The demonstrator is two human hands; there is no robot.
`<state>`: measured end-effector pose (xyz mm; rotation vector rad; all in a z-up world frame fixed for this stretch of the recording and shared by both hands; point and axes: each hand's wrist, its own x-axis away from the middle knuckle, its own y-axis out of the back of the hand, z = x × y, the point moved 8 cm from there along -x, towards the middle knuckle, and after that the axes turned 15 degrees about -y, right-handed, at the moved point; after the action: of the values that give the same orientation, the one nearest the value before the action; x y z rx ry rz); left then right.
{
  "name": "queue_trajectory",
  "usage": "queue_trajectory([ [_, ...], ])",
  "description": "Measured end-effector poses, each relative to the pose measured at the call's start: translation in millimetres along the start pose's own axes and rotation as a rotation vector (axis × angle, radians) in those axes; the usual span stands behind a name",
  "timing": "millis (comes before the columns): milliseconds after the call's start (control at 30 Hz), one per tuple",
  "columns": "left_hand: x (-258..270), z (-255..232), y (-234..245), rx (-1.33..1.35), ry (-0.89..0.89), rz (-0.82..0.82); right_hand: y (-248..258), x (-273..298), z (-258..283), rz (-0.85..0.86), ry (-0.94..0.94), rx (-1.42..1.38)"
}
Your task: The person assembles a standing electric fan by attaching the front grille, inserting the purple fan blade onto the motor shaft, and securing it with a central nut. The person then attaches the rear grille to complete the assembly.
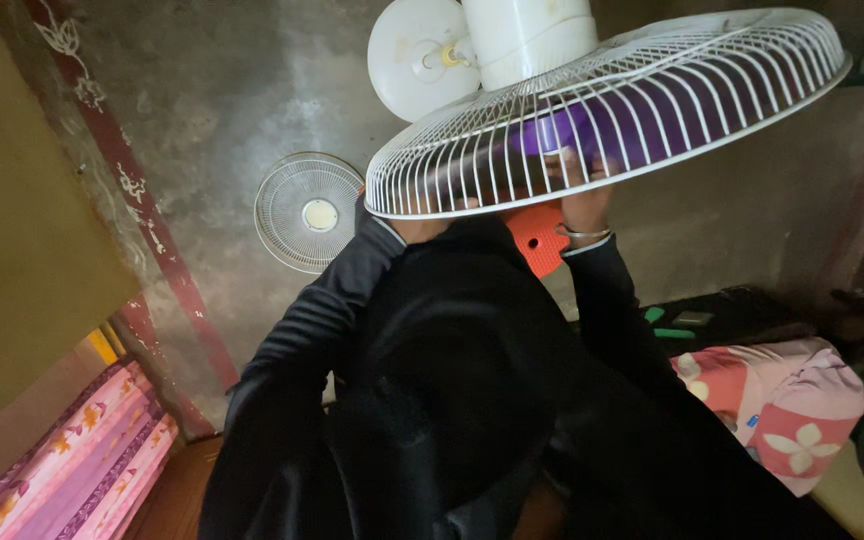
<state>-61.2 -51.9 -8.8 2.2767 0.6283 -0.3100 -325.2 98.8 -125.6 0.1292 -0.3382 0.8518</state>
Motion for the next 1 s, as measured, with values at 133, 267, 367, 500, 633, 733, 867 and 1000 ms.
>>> queue_trajectory([
  [133,2,6,5,0.052,0.124,-0.056,-22,16,43,-0.099,0.329,0.305],
  [267,-3,2,10,0.054,0.106,-0.066,-32,13,23,-0.016,-0.064,-0.056],
  [367,-8,-6,17,0.027,0.079,-0.071,-37,18,33,0.02,-0.027,-0.085],
  [500,-16,-15,23,0.085,0.134,0.012,-43,26,53,0.018,0.147,-0.054],
  [633,-27,-46,42,0.095,0.155,-0.024,-46,36,64,0.008,0.247,-0.039],
  [733,-47,-83,61,0.073,-0.097,-0.02,-47,26,60,0.176,0.113,-0.488],
  [867,-69,-105,76,-0.116,-0.169,-0.095,-41,16,40,0.155,-0.162,-0.922],
  [1000,-84,-109,71,-0.288,-0.176,-0.155,-30,26,62,-0.062,0.126,-0.165],
])
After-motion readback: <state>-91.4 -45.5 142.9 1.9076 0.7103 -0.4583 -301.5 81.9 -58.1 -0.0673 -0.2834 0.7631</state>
